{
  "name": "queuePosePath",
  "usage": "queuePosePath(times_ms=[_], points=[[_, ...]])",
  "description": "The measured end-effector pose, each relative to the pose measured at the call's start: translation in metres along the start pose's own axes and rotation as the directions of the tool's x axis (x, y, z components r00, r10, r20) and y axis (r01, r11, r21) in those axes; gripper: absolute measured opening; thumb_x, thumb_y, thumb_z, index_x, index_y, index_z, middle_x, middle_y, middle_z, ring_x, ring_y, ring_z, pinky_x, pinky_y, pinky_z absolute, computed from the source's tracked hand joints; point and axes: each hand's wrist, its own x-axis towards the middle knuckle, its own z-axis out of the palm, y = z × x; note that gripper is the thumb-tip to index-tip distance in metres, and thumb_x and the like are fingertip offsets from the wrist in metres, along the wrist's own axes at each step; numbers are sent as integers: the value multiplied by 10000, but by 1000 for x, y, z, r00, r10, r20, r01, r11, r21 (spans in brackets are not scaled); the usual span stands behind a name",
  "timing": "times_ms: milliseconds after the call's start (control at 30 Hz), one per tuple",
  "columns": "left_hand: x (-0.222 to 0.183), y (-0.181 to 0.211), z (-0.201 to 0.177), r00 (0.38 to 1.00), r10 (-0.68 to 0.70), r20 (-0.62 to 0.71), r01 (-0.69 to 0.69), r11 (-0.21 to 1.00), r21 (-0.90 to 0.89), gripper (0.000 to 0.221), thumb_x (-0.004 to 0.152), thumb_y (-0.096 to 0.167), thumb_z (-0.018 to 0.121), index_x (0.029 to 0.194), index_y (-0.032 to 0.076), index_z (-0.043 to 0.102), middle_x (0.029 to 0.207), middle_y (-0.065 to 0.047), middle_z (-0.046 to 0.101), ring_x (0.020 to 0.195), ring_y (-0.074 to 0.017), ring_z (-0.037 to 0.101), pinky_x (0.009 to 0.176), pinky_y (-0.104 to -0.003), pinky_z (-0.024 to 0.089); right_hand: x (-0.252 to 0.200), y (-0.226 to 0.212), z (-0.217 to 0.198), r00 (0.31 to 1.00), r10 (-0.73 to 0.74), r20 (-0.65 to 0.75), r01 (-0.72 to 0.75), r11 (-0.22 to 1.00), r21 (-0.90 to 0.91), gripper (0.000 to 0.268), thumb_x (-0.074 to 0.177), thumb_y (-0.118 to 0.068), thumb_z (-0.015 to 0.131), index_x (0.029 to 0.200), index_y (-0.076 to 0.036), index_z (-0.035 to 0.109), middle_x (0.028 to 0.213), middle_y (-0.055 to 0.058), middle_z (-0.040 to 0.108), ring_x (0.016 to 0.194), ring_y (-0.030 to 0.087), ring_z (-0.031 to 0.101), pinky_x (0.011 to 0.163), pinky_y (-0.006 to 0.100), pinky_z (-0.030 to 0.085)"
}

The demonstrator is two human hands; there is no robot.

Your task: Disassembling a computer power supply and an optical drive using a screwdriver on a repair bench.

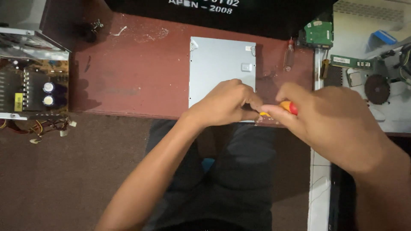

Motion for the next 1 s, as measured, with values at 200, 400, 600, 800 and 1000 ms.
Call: queuePosePath(times_ms=[200,400,600,800,1000], points=[[-3,-5,2,998,30,-52,-30,1000,11,4,854,218,804,853,221,804,756,27,781,609,-215,682,589,-355,435,22,-9,-29,933,-177,314,64,938,340,174,986,-422,591,1076,-275,565,769,-29,712,644,197,677,578,359,509],[1,-7,13,998,0,-69,11,988,155,466,808,237,846,628,104,438,577,-21,506,513,-226,469,517,-401,300,16,2,-23,814,-581,26,569,786,-242,518,780,-10,692,1258,-153,550,854,-61,587,817,185,549,700,323,509],[0,-6,11,993,51,-108,-38,992,119,419,826,238,793,629,142,437,598,-17,519,550,-274,484,532,-412,281,25,-10,-50,935,-43,353,53,998,-20,632,882,-827,466,1160,-264,543,1025,-30,658,837,194,695,595,363,600],[2,8,0,1000,-18,-17,19,994,105,129,806,214,788,796,148,678,729,-26,681,654,-250,609,567,-392,408,20,7,-20,973,-142,183,133,989,57,296,1021,-525,521,1000,-246,615,547,-49,596,474,179,562,497,334,449],[-1,4,-5,998,45,-41,-48,994,-95,160,813,127,702,917,185,809,877,11,818,691,-143,711,628,-303,461,14,8,-17,863,-495,-105,504,858,100,350,790,-118,749,1116,-139,622,1108,48,602,971,200,629,683,249,626]])
